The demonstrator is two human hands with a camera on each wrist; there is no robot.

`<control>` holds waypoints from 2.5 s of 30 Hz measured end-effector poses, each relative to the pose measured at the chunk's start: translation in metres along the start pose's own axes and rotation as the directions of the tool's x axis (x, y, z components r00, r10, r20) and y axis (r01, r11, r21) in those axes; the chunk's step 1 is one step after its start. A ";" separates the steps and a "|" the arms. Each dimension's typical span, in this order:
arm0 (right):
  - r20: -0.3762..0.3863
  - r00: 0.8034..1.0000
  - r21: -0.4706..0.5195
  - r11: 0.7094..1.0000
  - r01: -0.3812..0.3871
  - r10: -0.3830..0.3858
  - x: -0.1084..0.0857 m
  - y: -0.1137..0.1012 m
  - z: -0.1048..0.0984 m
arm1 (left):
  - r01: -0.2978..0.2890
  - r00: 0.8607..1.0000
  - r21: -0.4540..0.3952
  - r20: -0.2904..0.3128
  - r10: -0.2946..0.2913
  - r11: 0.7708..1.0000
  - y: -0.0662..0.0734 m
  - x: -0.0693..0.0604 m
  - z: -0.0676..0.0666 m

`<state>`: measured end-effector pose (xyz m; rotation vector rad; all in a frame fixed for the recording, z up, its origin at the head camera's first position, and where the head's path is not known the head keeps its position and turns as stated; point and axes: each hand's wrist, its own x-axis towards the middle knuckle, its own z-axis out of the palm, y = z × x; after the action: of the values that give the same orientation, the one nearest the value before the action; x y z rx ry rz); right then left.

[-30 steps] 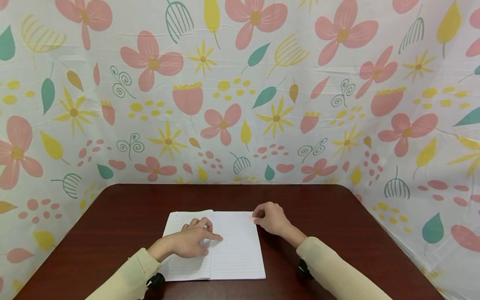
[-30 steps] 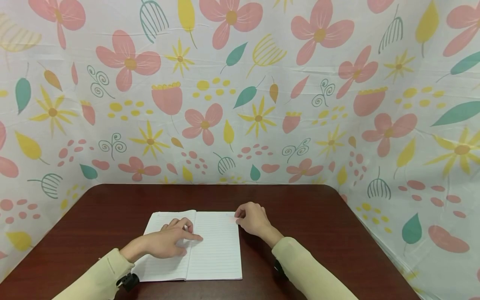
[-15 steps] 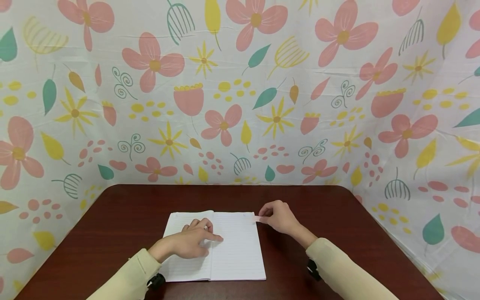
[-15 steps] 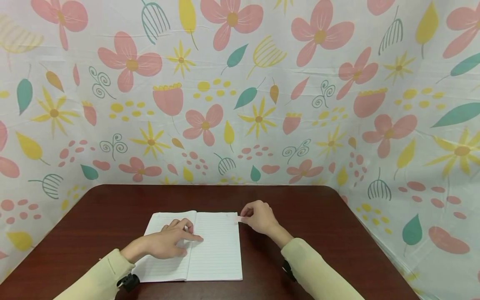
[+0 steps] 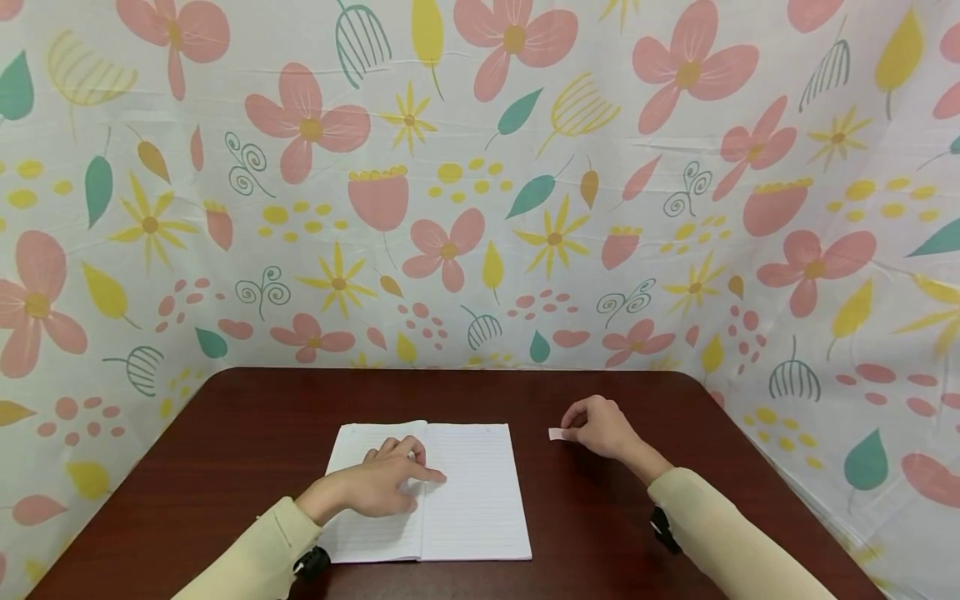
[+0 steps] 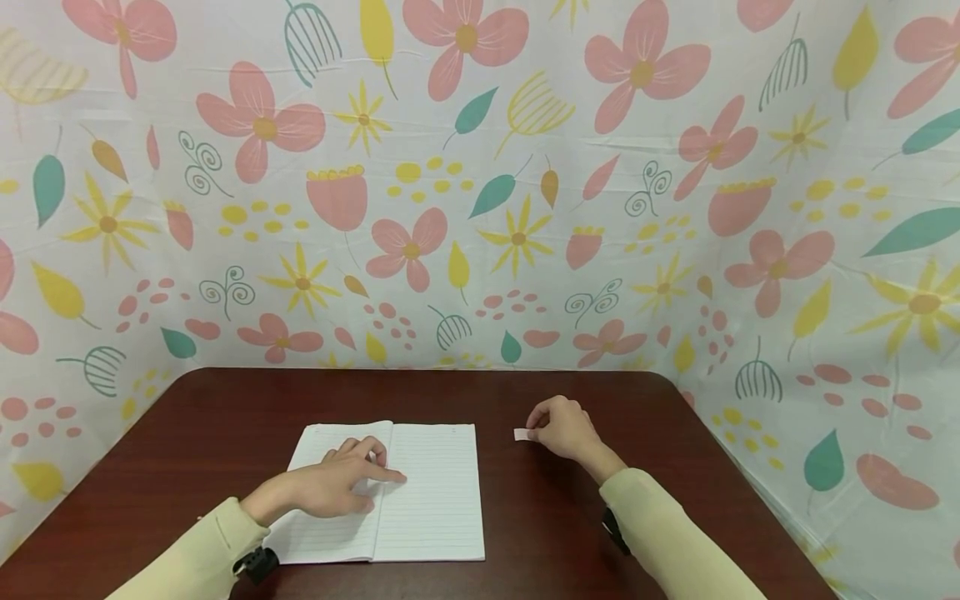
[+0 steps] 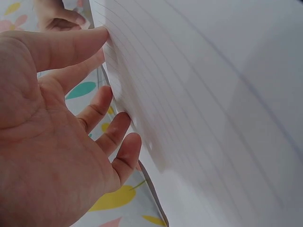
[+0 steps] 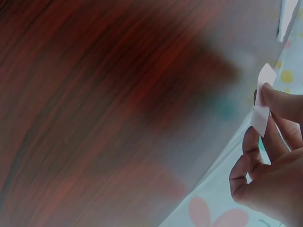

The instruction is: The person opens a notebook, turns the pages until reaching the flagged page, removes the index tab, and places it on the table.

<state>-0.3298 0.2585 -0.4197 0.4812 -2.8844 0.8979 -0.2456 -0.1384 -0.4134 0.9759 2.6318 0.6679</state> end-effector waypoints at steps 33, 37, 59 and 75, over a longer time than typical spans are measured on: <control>0.038 0.982 -0.119 0.975 0.189 -0.186 -0.001 0.009 0.007 | 0.001 1.000 -0.009 0.004 -0.001 1.000 -0.002 0.001 0.000; 0.044 0.980 -0.101 0.975 0.200 -0.196 0.001 0.012 0.010 | 0.004 1.000 -0.011 0.003 -0.004 1.000 -0.001 0.001 -0.001; 0.096 0.976 -0.054 0.978 0.200 -0.195 0.001 0.014 0.008 | 0.000 1.000 -0.014 0.003 0.001 1.000 -0.003 0.001 0.000; 0.183 0.980 0.089 0.994 0.069 -0.084 -0.019 0.024 -0.008 | -0.004 1.000 -0.014 0.004 0.004 1.000 -0.002 0.000 0.000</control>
<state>-0.3200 0.2871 -0.4289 0.7159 -2.9777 1.0134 -0.2466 -0.1392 -0.4142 0.9779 2.6190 0.6839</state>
